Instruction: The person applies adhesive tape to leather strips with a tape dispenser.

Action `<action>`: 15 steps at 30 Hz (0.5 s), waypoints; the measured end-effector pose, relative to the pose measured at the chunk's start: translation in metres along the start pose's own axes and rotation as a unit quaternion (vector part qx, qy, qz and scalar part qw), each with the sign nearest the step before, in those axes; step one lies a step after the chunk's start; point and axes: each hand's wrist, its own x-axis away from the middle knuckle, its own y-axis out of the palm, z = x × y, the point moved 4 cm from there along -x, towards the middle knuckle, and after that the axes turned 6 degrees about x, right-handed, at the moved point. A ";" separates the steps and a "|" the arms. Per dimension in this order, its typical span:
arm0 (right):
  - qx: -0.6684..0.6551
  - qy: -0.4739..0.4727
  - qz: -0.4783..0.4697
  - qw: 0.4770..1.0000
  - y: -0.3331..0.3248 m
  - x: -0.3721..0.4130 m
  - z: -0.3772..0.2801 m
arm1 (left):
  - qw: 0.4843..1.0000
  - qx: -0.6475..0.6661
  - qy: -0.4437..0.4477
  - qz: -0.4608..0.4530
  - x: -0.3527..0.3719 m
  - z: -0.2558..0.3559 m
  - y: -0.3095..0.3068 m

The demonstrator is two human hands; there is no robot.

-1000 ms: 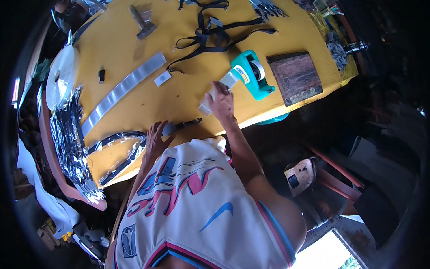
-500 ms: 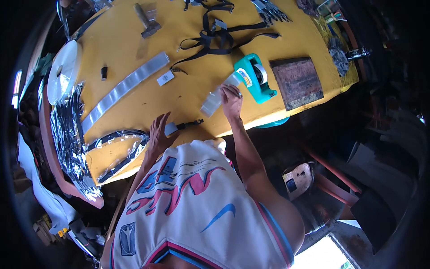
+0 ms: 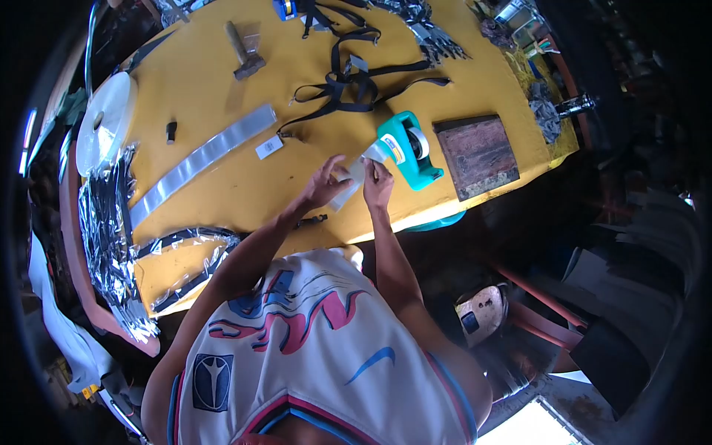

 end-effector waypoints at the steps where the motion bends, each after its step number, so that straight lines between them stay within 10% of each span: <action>1: 0.006 0.022 -0.001 1.000 -0.001 -0.001 0.003 | 0.999 0.013 0.007 -0.042 -0.004 -0.005 0.004; 15: -0.081 0.105 0.001 0.991 0.005 -0.002 0.021 | 0.932 -0.310 -0.016 -0.187 0.023 0.004 0.012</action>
